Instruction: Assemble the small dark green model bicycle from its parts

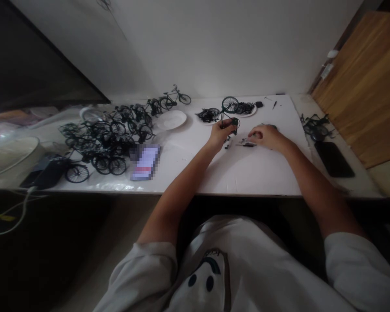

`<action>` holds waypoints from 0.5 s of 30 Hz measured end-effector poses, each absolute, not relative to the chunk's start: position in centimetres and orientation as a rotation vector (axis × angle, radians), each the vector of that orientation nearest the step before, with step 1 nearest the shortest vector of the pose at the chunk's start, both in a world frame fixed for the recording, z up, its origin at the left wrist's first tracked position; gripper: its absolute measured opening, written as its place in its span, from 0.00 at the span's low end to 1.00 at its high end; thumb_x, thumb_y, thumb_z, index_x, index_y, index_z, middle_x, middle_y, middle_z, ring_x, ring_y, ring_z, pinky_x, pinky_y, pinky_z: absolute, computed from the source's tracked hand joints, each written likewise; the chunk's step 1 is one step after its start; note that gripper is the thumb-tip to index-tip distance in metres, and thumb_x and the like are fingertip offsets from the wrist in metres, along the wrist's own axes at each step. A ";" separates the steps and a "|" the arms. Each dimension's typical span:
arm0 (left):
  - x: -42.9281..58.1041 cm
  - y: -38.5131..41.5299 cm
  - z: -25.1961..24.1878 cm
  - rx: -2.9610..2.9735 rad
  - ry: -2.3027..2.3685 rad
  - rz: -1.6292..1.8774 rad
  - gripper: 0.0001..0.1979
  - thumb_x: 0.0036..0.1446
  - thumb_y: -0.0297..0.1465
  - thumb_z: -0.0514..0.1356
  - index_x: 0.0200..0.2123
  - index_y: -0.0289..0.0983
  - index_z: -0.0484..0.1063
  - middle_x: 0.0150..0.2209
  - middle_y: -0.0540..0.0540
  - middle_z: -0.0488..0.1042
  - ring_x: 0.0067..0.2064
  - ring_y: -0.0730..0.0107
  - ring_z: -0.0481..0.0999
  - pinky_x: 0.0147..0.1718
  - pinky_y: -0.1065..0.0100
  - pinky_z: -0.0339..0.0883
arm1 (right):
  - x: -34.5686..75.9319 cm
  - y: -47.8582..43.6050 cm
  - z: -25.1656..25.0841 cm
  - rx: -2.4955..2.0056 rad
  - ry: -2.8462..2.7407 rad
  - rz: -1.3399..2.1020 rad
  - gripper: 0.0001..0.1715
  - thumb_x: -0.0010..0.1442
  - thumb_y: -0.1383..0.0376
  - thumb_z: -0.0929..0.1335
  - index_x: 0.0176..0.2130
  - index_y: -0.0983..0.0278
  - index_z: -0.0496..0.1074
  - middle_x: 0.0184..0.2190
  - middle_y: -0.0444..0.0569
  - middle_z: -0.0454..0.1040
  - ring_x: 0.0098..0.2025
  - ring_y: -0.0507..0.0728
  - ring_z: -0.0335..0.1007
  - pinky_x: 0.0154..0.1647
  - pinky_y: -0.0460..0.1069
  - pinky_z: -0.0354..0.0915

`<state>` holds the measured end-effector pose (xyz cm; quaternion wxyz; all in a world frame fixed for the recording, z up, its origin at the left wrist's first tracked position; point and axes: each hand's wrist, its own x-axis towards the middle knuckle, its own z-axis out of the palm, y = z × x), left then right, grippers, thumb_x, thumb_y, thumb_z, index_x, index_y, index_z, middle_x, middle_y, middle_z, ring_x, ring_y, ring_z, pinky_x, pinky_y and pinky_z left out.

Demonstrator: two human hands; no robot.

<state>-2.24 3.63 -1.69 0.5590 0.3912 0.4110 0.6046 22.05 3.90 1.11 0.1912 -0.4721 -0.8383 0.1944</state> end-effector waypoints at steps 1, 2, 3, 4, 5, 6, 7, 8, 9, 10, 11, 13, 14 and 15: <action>-2.2 3.6 -1.6 0.915 0.977 1.427 0.16 0.47 0.25 0.76 0.41 0.37 0.82 0.40 0.46 0.84 0.43 0.67 0.81 0.53 0.60 0.76 | 22.1 4.0 1.1 -1.312 -2.342 0.473 0.16 0.66 0.51 0.75 0.44 0.60 0.85 0.35 0.47 0.76 0.35 0.56 0.67 0.41 0.51 0.62; -2.2 3.6 -1.6 0.909 0.984 1.426 0.16 0.47 0.24 0.76 0.41 0.37 0.83 0.40 0.46 0.84 0.44 0.67 0.82 0.53 0.60 0.76 | 22.1 4.1 1.1 -1.301 -2.332 0.416 0.15 0.67 0.53 0.74 0.44 0.60 0.85 0.36 0.48 0.76 0.36 0.57 0.68 0.42 0.52 0.63; -2.1 3.5 -1.5 0.907 0.989 1.425 0.16 0.47 0.24 0.76 0.41 0.37 0.83 0.39 0.47 0.84 0.44 0.67 0.82 0.53 0.60 0.75 | 22.1 4.2 1.1 -1.295 -2.322 0.378 0.15 0.68 0.53 0.73 0.44 0.60 0.85 0.38 0.49 0.77 0.38 0.58 0.69 0.43 0.52 0.63; -2.1 3.5 -1.4 0.909 0.993 1.422 0.16 0.48 0.24 0.76 0.42 0.37 0.83 0.39 0.47 0.84 0.43 0.67 0.82 0.53 0.60 0.75 | 22.2 4.3 1.1 -1.292 -2.312 0.360 0.14 0.68 0.54 0.72 0.45 0.60 0.85 0.39 0.50 0.77 0.39 0.58 0.70 0.44 0.52 0.63; -2.1 3.5 -1.4 0.913 0.997 1.418 0.16 0.48 0.25 0.76 0.42 0.37 0.83 0.39 0.47 0.84 0.43 0.68 0.81 0.52 0.61 0.75 | 22.2 4.3 1.1 -1.288 -2.304 0.353 0.14 0.68 0.54 0.72 0.45 0.60 0.85 0.40 0.51 0.77 0.39 0.58 0.70 0.45 0.52 0.63; -2.1 3.5 -1.4 0.918 0.997 1.415 0.16 0.48 0.25 0.76 0.42 0.37 0.83 0.39 0.47 0.83 0.42 0.68 0.81 0.52 0.61 0.75 | 22.1 4.3 1.1 -1.278 -2.298 0.353 0.14 0.69 0.55 0.72 0.45 0.60 0.85 0.40 0.51 0.78 0.40 0.58 0.71 0.45 0.52 0.64; -2.1 3.5 -1.4 0.919 0.993 1.416 0.16 0.48 0.25 0.76 0.42 0.37 0.83 0.39 0.47 0.83 0.41 0.69 0.81 0.52 0.62 0.74 | 22.1 4.3 1.2 -1.261 -2.292 0.358 0.14 0.69 0.55 0.72 0.45 0.60 0.85 0.40 0.51 0.78 0.40 0.58 0.71 0.45 0.52 0.64; -2.2 3.5 -1.4 0.916 0.987 1.421 0.16 0.48 0.25 0.76 0.41 0.36 0.83 0.39 0.47 0.83 0.41 0.69 0.81 0.52 0.62 0.74 | 22.1 4.2 1.2 -1.240 -2.287 0.362 0.14 0.69 0.55 0.71 0.45 0.60 0.85 0.40 0.51 0.78 0.40 0.58 0.71 0.46 0.52 0.65; -2.2 3.5 -1.5 0.910 0.976 1.428 0.16 0.47 0.25 0.76 0.41 0.36 0.83 0.39 0.47 0.84 0.41 0.69 0.81 0.52 0.62 0.74 | 22.0 4.1 1.3 -1.220 -2.283 0.365 0.14 0.69 0.56 0.71 0.44 0.60 0.85 0.41 0.52 0.78 0.40 0.58 0.72 0.45 0.52 0.65; -2.2 3.6 -1.5 0.905 0.964 1.434 0.16 0.47 0.25 0.76 0.41 0.36 0.82 0.40 0.46 0.84 0.42 0.69 0.81 0.52 0.61 0.74 | 21.9 4.0 1.3 -1.208 -2.281 0.365 0.14 0.69 0.56 0.71 0.44 0.61 0.84 0.41 0.52 0.79 0.39 0.58 0.72 0.45 0.52 0.65; -2.2 3.6 -1.6 0.901 0.953 1.440 0.17 0.46 0.26 0.76 0.41 0.36 0.82 0.40 0.46 0.84 0.42 0.69 0.81 0.53 0.61 0.74 | 21.8 3.9 1.4 -1.207 -2.278 0.361 0.14 0.70 0.56 0.71 0.45 0.61 0.84 0.41 0.52 0.79 0.39 0.58 0.72 0.45 0.52 0.66; -2.3 3.7 -1.7 0.898 0.935 1.448 0.18 0.45 0.26 0.76 0.41 0.36 0.82 0.40 0.46 0.84 0.42 0.70 0.81 0.52 0.62 0.74 | 21.8 3.8 1.6 -1.235 -2.273 0.345 0.14 0.70 0.56 0.70 0.45 0.61 0.84 0.41 0.52 0.79 0.39 0.58 0.72 0.45 0.52 0.66; -2.3 3.7 -1.7 0.897 0.930 1.448 0.18 0.45 0.26 0.77 0.42 0.36 0.82 0.40 0.46 0.84 0.42 0.70 0.81 0.52 0.62 0.75 | 21.8 3.7 1.6 -1.253 -2.271 0.334 0.15 0.70 0.56 0.70 0.45 0.61 0.85 0.41 0.52 0.80 0.40 0.58 0.72 0.44 0.52 0.65; -2.3 3.7 -1.7 0.897 0.928 1.448 0.18 0.44 0.26 0.77 0.42 0.36 0.82 0.40 0.46 0.84 0.41 0.70 0.81 0.52 0.63 0.75 | 21.8 3.8 1.7 -1.270 -2.268 0.322 0.15 0.70 0.56 0.70 0.45 0.61 0.85 0.41 0.52 0.80 0.40 0.58 0.72 0.44 0.52 0.65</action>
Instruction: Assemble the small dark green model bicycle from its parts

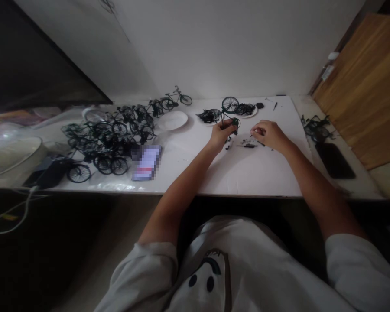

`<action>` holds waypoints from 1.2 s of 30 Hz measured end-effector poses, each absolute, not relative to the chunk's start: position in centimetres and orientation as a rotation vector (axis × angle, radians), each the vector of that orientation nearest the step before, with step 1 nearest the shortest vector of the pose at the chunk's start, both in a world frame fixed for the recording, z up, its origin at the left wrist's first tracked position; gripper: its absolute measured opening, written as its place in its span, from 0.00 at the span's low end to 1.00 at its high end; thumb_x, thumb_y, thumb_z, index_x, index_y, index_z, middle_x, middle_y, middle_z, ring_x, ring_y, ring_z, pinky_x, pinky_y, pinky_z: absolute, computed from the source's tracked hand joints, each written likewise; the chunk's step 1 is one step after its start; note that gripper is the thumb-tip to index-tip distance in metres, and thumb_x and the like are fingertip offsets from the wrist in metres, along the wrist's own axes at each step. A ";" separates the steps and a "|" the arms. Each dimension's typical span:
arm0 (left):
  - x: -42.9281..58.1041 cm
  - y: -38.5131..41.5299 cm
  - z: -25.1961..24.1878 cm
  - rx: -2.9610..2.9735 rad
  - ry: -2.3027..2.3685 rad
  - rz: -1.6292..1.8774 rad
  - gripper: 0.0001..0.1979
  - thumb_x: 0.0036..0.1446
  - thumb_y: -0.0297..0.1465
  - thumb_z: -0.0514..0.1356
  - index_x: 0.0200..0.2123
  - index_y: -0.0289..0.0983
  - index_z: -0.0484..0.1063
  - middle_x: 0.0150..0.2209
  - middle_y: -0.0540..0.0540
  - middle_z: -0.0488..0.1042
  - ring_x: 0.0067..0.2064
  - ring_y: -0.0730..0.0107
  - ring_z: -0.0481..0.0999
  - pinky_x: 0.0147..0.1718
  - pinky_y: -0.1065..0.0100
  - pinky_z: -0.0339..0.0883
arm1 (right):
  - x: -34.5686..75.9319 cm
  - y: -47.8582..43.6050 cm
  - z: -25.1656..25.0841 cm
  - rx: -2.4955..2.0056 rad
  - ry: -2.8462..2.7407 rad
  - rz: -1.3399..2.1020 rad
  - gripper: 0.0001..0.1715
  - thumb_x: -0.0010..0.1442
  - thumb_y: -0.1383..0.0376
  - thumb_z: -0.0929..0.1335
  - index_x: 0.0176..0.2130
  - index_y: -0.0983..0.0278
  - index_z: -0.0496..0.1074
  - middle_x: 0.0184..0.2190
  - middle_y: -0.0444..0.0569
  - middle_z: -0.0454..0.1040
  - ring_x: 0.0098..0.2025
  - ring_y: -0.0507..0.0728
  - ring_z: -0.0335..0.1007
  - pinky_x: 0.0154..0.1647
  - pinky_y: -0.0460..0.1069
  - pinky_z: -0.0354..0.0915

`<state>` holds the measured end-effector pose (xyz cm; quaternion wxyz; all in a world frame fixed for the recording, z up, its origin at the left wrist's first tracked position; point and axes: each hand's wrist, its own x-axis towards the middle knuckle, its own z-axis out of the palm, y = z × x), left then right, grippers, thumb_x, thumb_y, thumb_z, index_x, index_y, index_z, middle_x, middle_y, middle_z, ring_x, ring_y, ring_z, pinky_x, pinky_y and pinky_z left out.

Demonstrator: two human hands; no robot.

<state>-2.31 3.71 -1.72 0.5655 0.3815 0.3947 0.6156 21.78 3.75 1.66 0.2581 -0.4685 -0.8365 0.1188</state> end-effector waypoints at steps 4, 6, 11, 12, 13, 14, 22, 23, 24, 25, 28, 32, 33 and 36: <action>-2.3 3.6 -1.6 0.903 0.932 1.436 0.18 0.45 0.26 0.76 0.41 0.36 0.82 0.40 0.46 0.84 0.42 0.70 0.81 0.52 0.63 0.75 | 22.0 3.9 1.7 -1.320 -2.246 0.288 0.15 0.70 0.57 0.70 0.46 0.60 0.85 0.41 0.53 0.82 0.41 0.60 0.73 0.46 0.53 0.67; -2.2 3.5 -1.5 0.898 0.928 1.436 0.17 0.45 0.26 0.76 0.41 0.36 0.82 0.41 0.46 0.84 0.42 0.70 0.81 0.53 0.62 0.74 | 22.1 4.0 1.7 -1.328 -2.236 0.293 0.15 0.68 0.60 0.69 0.45 0.61 0.86 0.43 0.54 0.83 0.42 0.61 0.74 0.47 0.53 0.68; -2.1 3.4 -1.3 0.892 0.926 1.433 0.15 0.45 0.24 0.75 0.40 0.36 0.83 0.40 0.46 0.84 0.42 0.69 0.81 0.54 0.61 0.75 | 22.2 3.7 2.3 -1.290 -2.218 0.351 0.16 0.67 0.62 0.68 0.47 0.62 0.86 0.45 0.55 0.85 0.41 0.60 0.76 0.46 0.53 0.69; -2.1 3.4 -1.3 0.894 0.932 1.431 0.15 0.45 0.24 0.75 0.40 0.37 0.83 0.40 0.46 0.84 0.42 0.69 0.81 0.54 0.61 0.75 | 22.2 3.6 2.5 -1.295 -2.211 0.353 0.17 0.67 0.62 0.69 0.48 0.62 0.86 0.43 0.55 0.84 0.41 0.60 0.75 0.46 0.54 0.70; -2.1 3.4 -1.2 0.894 0.939 1.431 0.15 0.45 0.24 0.75 0.40 0.37 0.83 0.39 0.46 0.84 0.42 0.69 0.81 0.54 0.61 0.74 | 22.3 3.5 2.7 -1.301 -2.199 0.342 0.18 0.66 0.61 0.69 0.49 0.62 0.86 0.41 0.55 0.83 0.40 0.61 0.75 0.46 0.54 0.70; -2.1 3.4 -1.2 0.894 0.943 1.430 0.16 0.45 0.25 0.75 0.40 0.36 0.83 0.39 0.47 0.84 0.42 0.69 0.81 0.53 0.61 0.74 | 22.5 3.5 2.9 -1.306 -2.185 0.317 0.18 0.66 0.61 0.69 0.49 0.62 0.86 0.39 0.54 0.83 0.40 0.61 0.74 0.47 0.54 0.70; -2.1 3.6 -1.5 0.921 0.958 1.427 0.18 0.44 0.27 0.77 0.41 0.37 0.83 0.39 0.46 0.84 0.42 0.69 0.81 0.52 0.62 0.74 | 24.1 3.2 5.1 -1.328 -2.083 0.131 0.15 0.67 0.61 0.70 0.46 0.61 0.86 0.38 0.54 0.81 0.42 0.63 0.74 0.50 0.55 0.70; -2.2 3.7 -1.5 0.926 0.957 1.427 0.18 0.44 0.27 0.77 0.41 0.37 0.83 0.39 0.47 0.84 0.42 0.69 0.81 0.52 0.62 0.74 | 24.3 3.2 5.4 -1.333 -2.080 0.115 0.15 0.66 0.62 0.70 0.46 0.62 0.86 0.38 0.54 0.81 0.42 0.63 0.74 0.49 0.55 0.70; -2.2 3.7 -1.6 0.929 0.957 1.425 0.18 0.44 0.28 0.77 0.41 0.37 0.83 0.39 0.47 0.84 0.42 0.69 0.81 0.51 0.63 0.74 | 24.4 3.3 5.5 -1.338 -2.081 0.101 0.15 0.66 0.63 0.70 0.45 0.62 0.87 0.38 0.54 0.81 0.41 0.63 0.75 0.49 0.55 0.70; -2.2 3.8 -1.7 0.928 0.959 1.424 0.18 0.44 0.28 0.77 0.41 0.37 0.83 0.39 0.47 0.84 0.42 0.69 0.81 0.50 0.63 0.74 | 24.6 3.3 5.6 -1.343 -2.081 0.085 0.15 0.65 0.64 0.70 0.45 0.62 0.87 0.38 0.54 0.82 0.41 0.63 0.75 0.49 0.55 0.70; -2.2 3.8 -1.7 0.915 0.954 1.430 0.18 0.44 0.27 0.77 0.41 0.37 0.84 0.40 0.46 0.84 0.42 0.68 0.81 0.51 0.63 0.74 | 25.1 3.7 5.5 -1.385 -2.092 0.038 0.15 0.64 0.65 0.70 0.45 0.63 0.87 0.40 0.55 0.83 0.41 0.63 0.76 0.48 0.55 0.70; -2.1 3.8 -1.6 0.907 0.938 1.438 0.17 0.43 0.27 0.78 0.39 0.36 0.83 0.39 0.46 0.84 0.44 0.67 0.82 0.53 0.61 0.76 | 26.1 4.6 4.5 -1.590 -2.149 0.045 0.13 0.64 0.64 0.72 0.46 0.61 0.87 0.40 0.53 0.85 0.41 0.62 0.77 0.43 0.53 0.67; -2.1 3.7 -1.6 0.909 0.942 1.437 0.17 0.43 0.27 0.78 0.39 0.36 0.83 0.39 0.46 0.84 0.44 0.67 0.82 0.53 0.61 0.76 | 26.4 4.8 4.1 -1.656 -2.180 0.070 0.13 0.64 0.64 0.73 0.46 0.60 0.88 0.40 0.52 0.85 0.40 0.62 0.77 0.41 0.53 0.66; -2.1 3.6 -1.6 0.924 0.947 1.430 0.17 0.44 0.26 0.77 0.40 0.36 0.83 0.40 0.46 0.84 0.43 0.68 0.81 0.53 0.61 0.75 | 26.9 5.3 3.4 -1.776 -2.261 0.153 0.13 0.61 0.65 0.75 0.45 0.58 0.88 0.40 0.50 0.86 0.38 0.60 0.76 0.38 0.53 0.64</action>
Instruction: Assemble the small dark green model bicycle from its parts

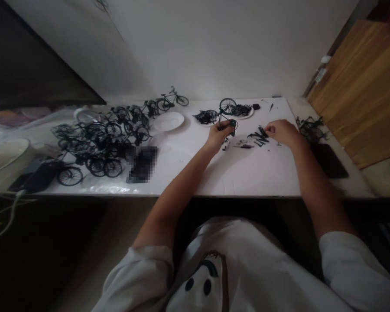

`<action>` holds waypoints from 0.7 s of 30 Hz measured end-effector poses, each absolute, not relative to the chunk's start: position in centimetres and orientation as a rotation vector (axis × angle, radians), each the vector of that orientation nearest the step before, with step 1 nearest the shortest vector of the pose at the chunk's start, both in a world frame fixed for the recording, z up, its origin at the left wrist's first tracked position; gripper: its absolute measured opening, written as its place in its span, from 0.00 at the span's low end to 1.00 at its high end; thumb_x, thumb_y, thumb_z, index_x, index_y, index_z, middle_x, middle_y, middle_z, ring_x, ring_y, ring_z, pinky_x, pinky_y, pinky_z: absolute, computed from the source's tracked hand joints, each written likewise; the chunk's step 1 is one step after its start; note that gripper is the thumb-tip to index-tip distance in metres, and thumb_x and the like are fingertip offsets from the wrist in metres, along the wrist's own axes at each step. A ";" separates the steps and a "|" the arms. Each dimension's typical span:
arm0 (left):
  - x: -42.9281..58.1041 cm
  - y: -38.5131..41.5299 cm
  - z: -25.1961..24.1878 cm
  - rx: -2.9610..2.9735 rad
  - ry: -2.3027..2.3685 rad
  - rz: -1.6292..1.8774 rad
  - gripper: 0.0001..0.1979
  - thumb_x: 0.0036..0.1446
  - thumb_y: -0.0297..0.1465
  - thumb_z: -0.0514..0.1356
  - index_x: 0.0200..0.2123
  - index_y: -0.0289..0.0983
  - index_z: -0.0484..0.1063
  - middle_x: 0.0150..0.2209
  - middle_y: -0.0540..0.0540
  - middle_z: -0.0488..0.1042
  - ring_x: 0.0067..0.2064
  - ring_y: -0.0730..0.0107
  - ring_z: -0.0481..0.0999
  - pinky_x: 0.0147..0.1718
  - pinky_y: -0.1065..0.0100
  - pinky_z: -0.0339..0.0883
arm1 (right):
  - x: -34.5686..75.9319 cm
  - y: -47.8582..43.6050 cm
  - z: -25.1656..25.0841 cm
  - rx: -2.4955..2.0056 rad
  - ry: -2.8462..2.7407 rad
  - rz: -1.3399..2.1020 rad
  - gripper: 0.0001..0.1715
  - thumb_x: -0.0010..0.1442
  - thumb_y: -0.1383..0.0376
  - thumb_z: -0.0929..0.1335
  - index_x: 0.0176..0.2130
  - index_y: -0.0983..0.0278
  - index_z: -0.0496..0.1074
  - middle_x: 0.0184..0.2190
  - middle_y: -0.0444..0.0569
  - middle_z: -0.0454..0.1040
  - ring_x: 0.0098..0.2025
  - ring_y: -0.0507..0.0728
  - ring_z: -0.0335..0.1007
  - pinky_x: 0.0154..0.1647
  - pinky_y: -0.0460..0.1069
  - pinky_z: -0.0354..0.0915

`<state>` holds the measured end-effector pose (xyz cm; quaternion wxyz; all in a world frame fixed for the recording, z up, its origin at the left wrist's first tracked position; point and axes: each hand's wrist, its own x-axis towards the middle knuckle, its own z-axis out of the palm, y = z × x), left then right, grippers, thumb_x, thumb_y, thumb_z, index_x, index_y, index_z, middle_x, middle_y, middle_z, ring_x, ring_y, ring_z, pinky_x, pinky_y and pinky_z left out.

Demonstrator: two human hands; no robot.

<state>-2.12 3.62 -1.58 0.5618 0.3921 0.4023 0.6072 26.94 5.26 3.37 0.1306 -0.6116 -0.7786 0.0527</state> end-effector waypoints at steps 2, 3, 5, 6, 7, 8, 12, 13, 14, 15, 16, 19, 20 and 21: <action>-2.1 3.6 -1.6 0.926 0.937 1.435 0.17 0.45 0.26 0.77 0.41 0.36 0.83 0.39 0.47 0.84 0.42 0.69 0.81 0.52 0.62 0.75 | 27.0 5.4 3.1 -1.770 -2.286 0.186 0.14 0.59 0.67 0.76 0.45 0.57 0.88 0.40 0.48 0.86 0.37 0.59 0.76 0.37 0.52 0.64; -2.1 3.6 -1.6 0.924 0.934 1.437 0.16 0.45 0.25 0.76 0.40 0.36 0.83 0.39 0.47 0.84 0.41 0.70 0.80 0.51 0.62 0.75 | 26.9 5.4 3.1 -1.754 -2.290 0.192 0.15 0.58 0.68 0.76 0.45 0.57 0.88 0.40 0.47 0.86 0.37 0.58 0.77 0.36 0.52 0.63; -2.1 3.6 -1.6 0.923 0.938 1.435 0.15 0.46 0.25 0.76 0.40 0.37 0.83 0.38 0.47 0.83 0.40 0.70 0.80 0.50 0.62 0.75 | 26.4 5.2 3.1 -1.732 -2.295 0.188 0.15 0.57 0.68 0.77 0.44 0.57 0.87 0.39 0.46 0.85 0.37 0.58 0.77 0.35 0.52 0.62; -2.1 3.6 -1.6 0.925 0.944 1.430 0.15 0.46 0.25 0.76 0.40 0.37 0.83 0.38 0.47 0.83 0.40 0.69 0.80 0.51 0.62 0.75 | 26.2 5.1 3.1 -1.729 -2.302 0.190 0.14 0.57 0.67 0.78 0.44 0.57 0.87 0.38 0.45 0.85 0.36 0.57 0.76 0.35 0.52 0.62; -2.0 3.6 -1.6 0.927 0.953 1.426 0.14 0.47 0.25 0.76 0.40 0.37 0.83 0.38 0.47 0.83 0.41 0.69 0.80 0.51 0.62 0.75 | 25.9 5.0 3.1 -1.727 -2.313 0.198 0.13 0.56 0.66 0.79 0.43 0.57 0.87 0.37 0.45 0.85 0.36 0.57 0.76 0.35 0.52 0.62; -2.0 3.6 -1.6 0.924 0.962 1.422 0.14 0.47 0.25 0.76 0.40 0.37 0.83 0.39 0.47 0.83 0.42 0.68 0.81 0.52 0.61 0.75 | 25.7 4.9 3.1 -1.727 -2.323 0.208 0.12 0.57 0.64 0.79 0.43 0.57 0.86 0.37 0.45 0.85 0.35 0.57 0.76 0.35 0.52 0.61; -2.0 3.7 -1.8 0.914 0.970 1.424 0.15 0.47 0.25 0.76 0.41 0.37 0.83 0.39 0.46 0.84 0.42 0.67 0.81 0.52 0.60 0.76 | 25.3 4.7 3.1 -1.723 -2.322 0.208 0.09 0.62 0.60 0.78 0.44 0.57 0.86 0.38 0.47 0.85 0.35 0.58 0.75 0.34 0.52 0.60; -2.0 3.7 -1.8 0.916 0.965 1.426 0.16 0.47 0.25 0.76 0.41 0.37 0.83 0.39 0.46 0.84 0.42 0.68 0.81 0.52 0.61 0.76 | 25.4 4.7 3.1 -1.725 -2.316 0.188 0.08 0.64 0.61 0.76 0.44 0.57 0.86 0.39 0.48 0.85 0.36 0.58 0.75 0.34 0.52 0.59; -2.0 3.7 -1.9 0.920 0.960 1.426 0.16 0.47 0.25 0.76 0.41 0.37 0.83 0.39 0.46 0.84 0.42 0.68 0.81 0.51 0.62 0.76 | 25.5 4.8 3.1 -1.731 -2.310 0.161 0.08 0.65 0.62 0.76 0.44 0.57 0.86 0.39 0.49 0.85 0.36 0.58 0.75 0.34 0.52 0.59; -2.0 3.7 -1.9 0.924 0.954 1.427 0.16 0.46 0.26 0.76 0.40 0.36 0.83 0.39 0.47 0.84 0.41 0.69 0.81 0.50 0.63 0.75 | 25.7 4.9 3.1 -1.745 -2.302 0.132 0.08 0.65 0.63 0.75 0.44 0.57 0.87 0.40 0.49 0.86 0.37 0.58 0.75 0.34 0.52 0.60; -2.0 3.7 -1.9 0.926 0.948 1.426 0.16 0.46 0.26 0.76 0.40 0.36 0.83 0.38 0.47 0.84 0.41 0.69 0.81 0.48 0.64 0.75 | 25.8 5.0 3.1 -1.764 -2.293 0.108 0.08 0.65 0.63 0.75 0.44 0.57 0.87 0.41 0.49 0.86 0.38 0.59 0.75 0.35 0.52 0.60; -2.0 3.7 -1.9 0.930 0.934 1.427 0.16 0.45 0.26 0.76 0.40 0.36 0.82 0.37 0.48 0.83 0.39 0.71 0.80 0.46 0.65 0.75 | 26.3 5.3 2.9 -1.801 -2.299 0.074 0.09 0.66 0.63 0.75 0.45 0.57 0.87 0.43 0.50 0.85 0.41 0.60 0.77 0.38 0.52 0.63; -2.0 3.7 -1.9 0.934 0.932 1.427 0.16 0.45 0.26 0.76 0.40 0.36 0.82 0.36 0.48 0.83 0.39 0.71 0.80 0.45 0.66 0.75 | 26.4 5.4 2.8 -1.802 -2.311 0.072 0.09 0.66 0.63 0.74 0.46 0.57 0.87 0.44 0.50 0.85 0.42 0.60 0.77 0.39 0.52 0.65; -2.0 3.7 -1.8 0.939 0.934 1.427 0.15 0.45 0.26 0.76 0.39 0.36 0.82 0.36 0.48 0.83 0.38 0.71 0.80 0.45 0.66 0.74 | 26.6 5.5 2.6 -1.799 -2.324 0.067 0.11 0.67 0.63 0.74 0.47 0.57 0.87 0.45 0.51 0.84 0.43 0.61 0.78 0.40 0.53 0.66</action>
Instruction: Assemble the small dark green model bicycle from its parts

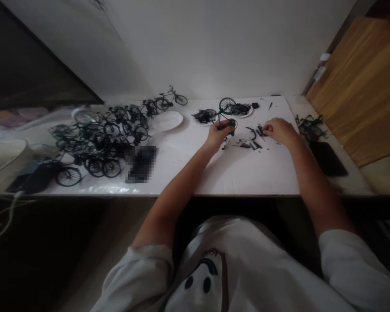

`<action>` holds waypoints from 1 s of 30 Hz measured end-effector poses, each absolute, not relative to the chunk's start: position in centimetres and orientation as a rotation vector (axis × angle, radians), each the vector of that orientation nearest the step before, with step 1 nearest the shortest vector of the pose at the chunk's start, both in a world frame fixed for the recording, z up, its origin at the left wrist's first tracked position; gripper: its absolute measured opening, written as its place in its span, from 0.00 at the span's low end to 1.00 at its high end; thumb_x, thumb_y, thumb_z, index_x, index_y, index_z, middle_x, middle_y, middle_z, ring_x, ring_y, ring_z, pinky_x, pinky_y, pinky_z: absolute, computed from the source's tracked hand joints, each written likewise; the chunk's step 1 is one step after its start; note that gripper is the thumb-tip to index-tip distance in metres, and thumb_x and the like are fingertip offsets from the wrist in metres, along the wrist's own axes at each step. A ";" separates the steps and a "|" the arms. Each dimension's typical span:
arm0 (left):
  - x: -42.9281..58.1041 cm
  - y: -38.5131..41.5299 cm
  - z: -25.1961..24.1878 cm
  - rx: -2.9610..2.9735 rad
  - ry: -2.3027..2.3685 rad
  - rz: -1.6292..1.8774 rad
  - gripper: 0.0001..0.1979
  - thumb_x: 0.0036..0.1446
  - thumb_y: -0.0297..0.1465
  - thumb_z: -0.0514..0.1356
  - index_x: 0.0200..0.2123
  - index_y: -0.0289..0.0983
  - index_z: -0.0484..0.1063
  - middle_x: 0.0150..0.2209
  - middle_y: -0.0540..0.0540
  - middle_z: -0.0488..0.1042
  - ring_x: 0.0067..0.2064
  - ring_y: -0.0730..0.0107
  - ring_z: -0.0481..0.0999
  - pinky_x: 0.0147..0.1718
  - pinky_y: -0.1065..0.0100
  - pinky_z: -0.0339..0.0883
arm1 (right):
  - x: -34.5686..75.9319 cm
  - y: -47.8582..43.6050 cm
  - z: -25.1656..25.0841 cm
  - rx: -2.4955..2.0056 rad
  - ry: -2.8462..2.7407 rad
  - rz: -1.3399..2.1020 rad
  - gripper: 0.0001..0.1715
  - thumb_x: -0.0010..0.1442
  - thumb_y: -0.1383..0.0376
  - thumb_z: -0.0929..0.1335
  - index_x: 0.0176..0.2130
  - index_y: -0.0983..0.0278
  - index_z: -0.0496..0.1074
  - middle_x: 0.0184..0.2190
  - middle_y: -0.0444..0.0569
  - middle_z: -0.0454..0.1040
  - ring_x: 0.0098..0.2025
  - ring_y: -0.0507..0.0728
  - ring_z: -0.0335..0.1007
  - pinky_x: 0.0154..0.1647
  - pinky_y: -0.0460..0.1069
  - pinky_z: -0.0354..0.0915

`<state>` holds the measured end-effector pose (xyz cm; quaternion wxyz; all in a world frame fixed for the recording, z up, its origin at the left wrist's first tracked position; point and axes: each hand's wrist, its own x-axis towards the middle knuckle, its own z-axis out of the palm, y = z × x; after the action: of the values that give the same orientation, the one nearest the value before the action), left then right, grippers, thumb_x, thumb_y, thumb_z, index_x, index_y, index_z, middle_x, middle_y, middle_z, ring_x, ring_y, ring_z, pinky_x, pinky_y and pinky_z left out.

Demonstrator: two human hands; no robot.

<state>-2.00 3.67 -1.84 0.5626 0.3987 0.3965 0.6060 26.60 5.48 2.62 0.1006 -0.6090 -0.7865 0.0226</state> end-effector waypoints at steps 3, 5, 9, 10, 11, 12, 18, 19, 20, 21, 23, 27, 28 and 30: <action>-2.0 3.7 -1.8 0.941 0.949 1.420 0.16 0.45 0.25 0.76 0.39 0.36 0.82 0.37 0.48 0.83 0.39 0.71 0.80 0.45 0.65 0.75 | 27.3 5.9 2.0 -1.810 -2.331 0.000 0.16 0.69 0.67 0.71 0.52 0.58 0.86 0.52 0.56 0.82 0.52 0.65 0.77 0.46 0.55 0.69; -2.0 3.7 -1.8 0.932 0.962 1.419 0.16 0.46 0.25 0.76 0.40 0.36 0.81 0.38 0.47 0.84 0.39 0.70 0.80 0.46 0.65 0.75 | 27.8 6.3 1.4 -1.803 -2.323 -0.064 0.20 0.70 0.70 0.68 0.55 0.59 0.86 0.55 0.59 0.79 0.60 0.69 0.73 0.52 0.57 0.71; -2.0 3.7 -1.8 0.946 0.962 1.414 0.16 0.46 0.25 0.76 0.39 0.36 0.82 0.38 0.47 0.83 0.39 0.70 0.80 0.46 0.64 0.75 | 28.4 7.3 0.2 -1.714 -2.370 -0.047 0.26 0.68 0.72 0.67 0.59 0.60 0.84 0.58 0.60 0.79 0.65 0.73 0.67 0.63 0.63 0.68; -2.0 3.7 -1.8 0.948 0.955 1.412 0.16 0.45 0.25 0.76 0.40 0.36 0.82 0.38 0.47 0.83 0.39 0.70 0.80 0.46 0.64 0.75 | 28.4 7.5 -0.1 -1.711 -2.387 -0.021 0.27 0.68 0.72 0.67 0.59 0.59 0.85 0.58 0.60 0.79 0.64 0.73 0.67 0.63 0.64 0.68; -2.0 3.7 -1.8 0.947 0.949 1.411 0.16 0.45 0.25 0.76 0.40 0.36 0.82 0.38 0.47 0.83 0.40 0.70 0.80 0.46 0.64 0.75 | 28.4 7.6 -0.3 -1.721 -2.398 0.006 0.27 0.67 0.72 0.66 0.59 0.59 0.85 0.59 0.60 0.80 0.64 0.73 0.67 0.63 0.64 0.69; -2.0 3.7 -1.8 0.944 0.945 1.411 0.17 0.45 0.25 0.76 0.40 0.35 0.82 0.38 0.47 0.83 0.40 0.70 0.80 0.47 0.64 0.75 | 28.4 7.7 -0.5 -1.736 -2.405 0.026 0.27 0.67 0.72 0.66 0.59 0.59 0.85 0.59 0.60 0.80 0.63 0.74 0.67 0.63 0.65 0.69; -2.0 3.7 -2.0 0.934 0.939 1.408 0.18 0.44 0.26 0.77 0.41 0.35 0.83 0.39 0.47 0.84 0.39 0.71 0.80 0.46 0.65 0.75 | 28.3 7.7 -0.9 -1.844 -2.390 -0.014 0.30 0.65 0.74 0.65 0.59 0.59 0.84 0.59 0.62 0.79 0.63 0.75 0.68 0.60 0.67 0.72; -2.0 3.8 -2.0 0.935 0.934 1.409 0.18 0.44 0.26 0.77 0.41 0.35 0.83 0.38 0.47 0.84 0.39 0.71 0.80 0.46 0.65 0.75 | 28.3 7.7 -0.9 -1.844 -2.390 -0.023 0.30 0.64 0.75 0.65 0.59 0.59 0.84 0.59 0.62 0.79 0.63 0.75 0.68 0.60 0.68 0.72; -2.0 3.8 -2.0 0.937 0.932 1.411 0.18 0.44 0.26 0.77 0.41 0.35 0.83 0.38 0.47 0.84 0.39 0.71 0.80 0.46 0.65 0.75 | 28.3 7.7 -0.9 -1.837 -2.388 -0.031 0.30 0.64 0.75 0.65 0.59 0.60 0.84 0.59 0.63 0.79 0.63 0.75 0.68 0.60 0.68 0.72; -2.0 3.8 -2.0 0.939 0.931 1.414 0.17 0.44 0.26 0.77 0.40 0.35 0.83 0.38 0.47 0.83 0.38 0.71 0.80 0.46 0.65 0.75 | 28.3 7.7 -1.0 -1.821 -2.386 -0.037 0.30 0.64 0.74 0.65 0.58 0.61 0.84 0.59 0.63 0.78 0.63 0.76 0.68 0.60 0.69 0.72; -2.0 3.8 -2.0 0.942 0.937 1.420 0.17 0.44 0.26 0.77 0.40 0.35 0.83 0.37 0.47 0.83 0.39 0.71 0.80 0.46 0.65 0.75 | 28.2 7.8 -1.0 -1.774 -2.382 -0.043 0.29 0.63 0.74 0.65 0.58 0.62 0.83 0.58 0.64 0.78 0.62 0.76 0.68 0.60 0.69 0.72; -2.1 3.8 -2.0 0.958 0.960 1.414 0.17 0.44 0.27 0.77 0.41 0.36 0.83 0.38 0.47 0.84 0.39 0.71 0.80 0.45 0.66 0.74 | 28.0 8.0 -1.1 -1.645 -2.404 -0.011 0.30 0.62 0.74 0.65 0.58 0.61 0.83 0.59 0.63 0.78 0.62 0.75 0.67 0.61 0.69 0.72; -2.1 3.7 -2.0 0.962 0.959 1.413 0.17 0.44 0.27 0.77 0.41 0.36 0.83 0.38 0.47 0.84 0.39 0.71 0.80 0.44 0.66 0.74 | 27.9 8.0 -1.1 -1.613 -2.406 -0.001 0.29 0.63 0.74 0.65 0.57 0.61 0.84 0.58 0.62 0.78 0.62 0.75 0.67 0.61 0.68 0.71; -2.1 3.8 -2.0 0.962 0.951 1.417 0.17 0.44 0.27 0.77 0.40 0.36 0.83 0.38 0.47 0.84 0.39 0.71 0.79 0.43 0.67 0.74 | 27.5 7.9 -1.1 -1.546 -2.402 0.017 0.26 0.65 0.73 0.66 0.55 0.60 0.85 0.57 0.61 0.78 0.62 0.74 0.68 0.63 0.68 0.70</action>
<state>-2.12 3.76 -2.03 0.5573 0.4077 0.4030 0.6006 27.52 7.89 -1.15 0.1423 -0.5356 -0.8324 0.0058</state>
